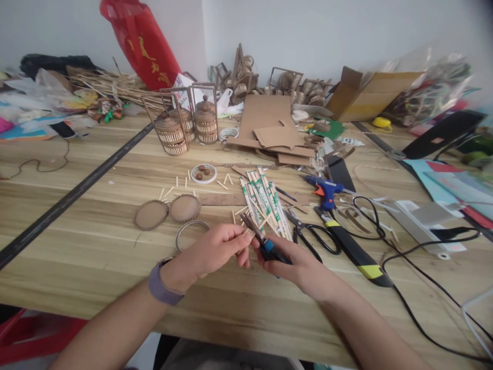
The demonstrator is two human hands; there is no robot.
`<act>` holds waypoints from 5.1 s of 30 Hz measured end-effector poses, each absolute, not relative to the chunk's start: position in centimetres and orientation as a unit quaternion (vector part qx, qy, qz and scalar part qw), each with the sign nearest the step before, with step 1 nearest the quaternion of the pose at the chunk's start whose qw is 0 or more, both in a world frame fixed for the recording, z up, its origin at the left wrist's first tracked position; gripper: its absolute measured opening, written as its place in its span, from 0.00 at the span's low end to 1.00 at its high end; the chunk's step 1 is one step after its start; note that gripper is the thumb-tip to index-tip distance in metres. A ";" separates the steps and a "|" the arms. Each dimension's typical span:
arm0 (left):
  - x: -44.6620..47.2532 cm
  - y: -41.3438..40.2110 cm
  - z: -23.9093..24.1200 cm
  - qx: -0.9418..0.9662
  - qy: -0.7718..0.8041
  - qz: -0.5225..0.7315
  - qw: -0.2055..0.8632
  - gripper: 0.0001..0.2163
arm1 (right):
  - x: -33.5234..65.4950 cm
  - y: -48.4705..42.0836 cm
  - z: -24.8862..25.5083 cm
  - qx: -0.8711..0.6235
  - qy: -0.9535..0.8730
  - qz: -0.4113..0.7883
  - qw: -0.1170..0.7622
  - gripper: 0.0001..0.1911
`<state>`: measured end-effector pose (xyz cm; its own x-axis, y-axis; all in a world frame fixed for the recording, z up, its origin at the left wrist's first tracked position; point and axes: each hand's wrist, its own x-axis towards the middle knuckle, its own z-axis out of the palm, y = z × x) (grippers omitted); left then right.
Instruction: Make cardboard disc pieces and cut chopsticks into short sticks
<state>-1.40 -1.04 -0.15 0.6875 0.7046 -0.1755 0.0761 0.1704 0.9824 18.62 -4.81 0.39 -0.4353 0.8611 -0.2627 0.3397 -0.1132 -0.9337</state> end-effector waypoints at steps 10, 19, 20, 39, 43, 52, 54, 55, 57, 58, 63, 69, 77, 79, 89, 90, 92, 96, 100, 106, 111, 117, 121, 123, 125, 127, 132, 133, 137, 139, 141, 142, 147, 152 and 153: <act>-1.3 -1.0 -1.0 0.628 0.333 0.223 0.667 0.17 | 18.3 -5.0 -0.1 -0.512 -0.688 0.455 0.239 0.05; -2.0 -0.6 0.5 0.684 0.386 0.292 0.546 0.16 | 19.3 -4.7 0.2 -0.521 -0.640 0.465 0.320 0.09; -2.0 -0.6 0.6 0.704 0.405 0.277 0.514 0.17 | 19.6 -4.6 0.0 -0.535 -0.639 0.431 0.346 0.08; 0.1 -2.4 -1.5 0.864 0.447 0.060 0.225 0.15 | 18.8 -4.4 -3.2 -0.574 -0.786 -0.001 0.230 0.05; 0.3 -2.9 -1.9 0.859 0.465 0.067 0.205 0.16 | 18.1 -4.6 -3.3 -0.581 -0.781 -0.043 0.224 0.05; -0.9 -1.3 -0.8 0.727 0.352 0.142 0.572 0.16 | 20.0 -3.6 -1.2 -0.545 -0.729 0.283 0.302 0.10; -1.0 -0.9 -0.8 0.649 0.327 0.171 0.665 0.17 | 20.7 -3.4 -0.4 -0.520 -0.705 0.354 0.328 0.12; -1.0 -0.9 -0.9 0.618 0.331 0.181 0.690 0.17 | 20.8 -3.4 -0.1 -0.512 -0.701 0.368 0.333 0.12; -0.8 -0.9 -1.1 0.574 0.354 0.181 0.716 0.19 | 20.7 -3.6 0.2 -0.503 -0.711 0.377 0.316 0.11; -0.6 -1.0 -1.2 0.562 0.361 0.177 0.723 0.20 | 20.5 -3.8 0.2 -0.499 -0.721 0.377 0.299 0.10; -0.2 -1.2 -1.8 0.556 0.348 0.172 0.735 0.20 | 19.1 -4.5 -0.6 -0.475 -0.760 0.362 0.255 0.09; 0.0 -1.2 -2.6 0.548 0.352 0.181 0.737 0.17 | 18.9 -4.6 -1.2 -0.474 -0.776 0.345 0.233 0.25; 0.1 -1.6 -2.2 0.515 0.384 0.170 0.748 0.11 | 18.9 -4.4 -2.1 -0.493 -0.771 0.324 0.242 0.33; 0.0 -1.4 -2.0 0.515 0.368 0.159 0.757 0.15 | 18.9 -4.4 -2.2 -0.494 -0.757 0.338 0.261 0.32; 0.2 -1.2 -2.0 0.461 0.379 0.247 0.764 0.23 | 17.9 -4.6 -2.7 -0.524 -0.695 0.325 0.369 0.35; 0.3 -1.2 -2.1 0.447 0.383 0.266 0.763 0.22 | 17.7 -4.7 -2.8 -0.526 -0.700 0.313 0.368 0.37; 0.5 -1.2 -2.3 0.427 0.385 0.297 0.762 0.20 | 17.4 -4.8 -3.1 -0.529 -0.714 0.285 0.360 0.40; 1.0 -1.5 -2.7 0.406 0.394 0.315 0.762 0.14 | 16.8 -5.0 -3.6 -0.527 -0.738 0.222 0.359 0.42; 1.3 -1.9 -3.1 0.396 0.411 0.321 0.756 0.10 | 16.8 -5.0 -3.9 -0.525 -0.747 0.187 0.362 0.40; 1.6 -2.2 -2.8 0.401 0.377 0.321 0.771 0.11 | 16.9 -5.0 -3.8 -0.519 -0.757 0.161 0.362 0.38; 1.6 -2.5 -2.6 0.408 0.385 0.330 0.759 0.11 | 16.9 -4.9 -3.9 -0.522 -0.760 0.142 0.360 0.37; 1.7 -2.5 -3.0 0.437 0.391 0.354 0.729 0.08 | 16.9 -4.9 -3.8 -0.523 -0.769 0.126 0.345 0.36; 1.7 -2.5 -3.0 0.443 0.414 0.348 0.715 0.06 | 17.0 -4.9 -3.9 -0.517 -0.779 0.098 0.342 0.36; 1.8 -2.6 -2.8 0.444 0.414 0.351 0.713 0.06 | 17.1 -4.9 -4.0 -0.510 -0.786 0.083 0.340 0.35; 1.9 -2.7 -2.7 0.441 0.407 0.357 0.716 0.06 | 17.1 -4.9 -4.1 -0.506 -0.790 0.070 0.340 0.35; 1.9 -2.8 -2.7 0.436 0.406 0.363 0.716 0.06 | 17.1 -4.9 -4.1 -0.507 -0.789 0.062 0.341 0.34; 2.0 -2.9 -2.9 0.447 0.418 0.372 0.698 0.05 | 17.0 -4.9 -4.0 -0.513 -0.784 0.058 0.345 0.31; 2.0 -2.9 -3.0 0.450 0.415 0.374 0.697 0.05 | 17.0 -4.9 -4.1 -0.516 -0.782 0.060 0.344 0.31; 2.0 -2.8 -3.3 0.462 0.407 0.380 0.691 0.04 | 17.1 -4.9 -4.1 -0.525 -0.778 0.075 0.335 0.31; 1.9 -2.7 -3.4 0.468 0.411 0.370 0.689 0.05 | 17.2 -4.9 -4.0 -0.519 -0.781 0.089 0.336 0.32; 1.7 -2.5 -3.2 0.476 0.410 0.363 0.689 0.08 | 17.4 -4.8 -3.6 -0.515 -0.775 0.118 0.347 0.33; 1.5 -2.3 -3.0 0.481 0.404 0.363 0.688 0.09 | 17.6 -4.7 -3.3 -0.515 -0.768 0.142 0.354 0.33; 0.3 -1.5 -2.1 0.535 0.388 0.335 0.672 0.15 | 18.5 -4.4 -0.9 -0.567 -0.675 0.348 0.319 0.22; -0.5 -1.1 -1.4 0.580 0.397 0.279 0.654 0.17 | 18.9 -4.7 0.7 -0.575 -0.575 0.527 0.248 0.23; -0.5 -1.1 -1.3 0.587 0.397 0.272 0.650 0.17 | 18.9 -4.7 0.7 -0.573 -0.565 0.544 0.238 0.23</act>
<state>-0.54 -1.11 -1.27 0.5360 0.8209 -0.1969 0.1122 0.1619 0.9804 18.94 -4.71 0.70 -0.2308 0.9060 -0.3547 0.3890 -0.2482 -0.8872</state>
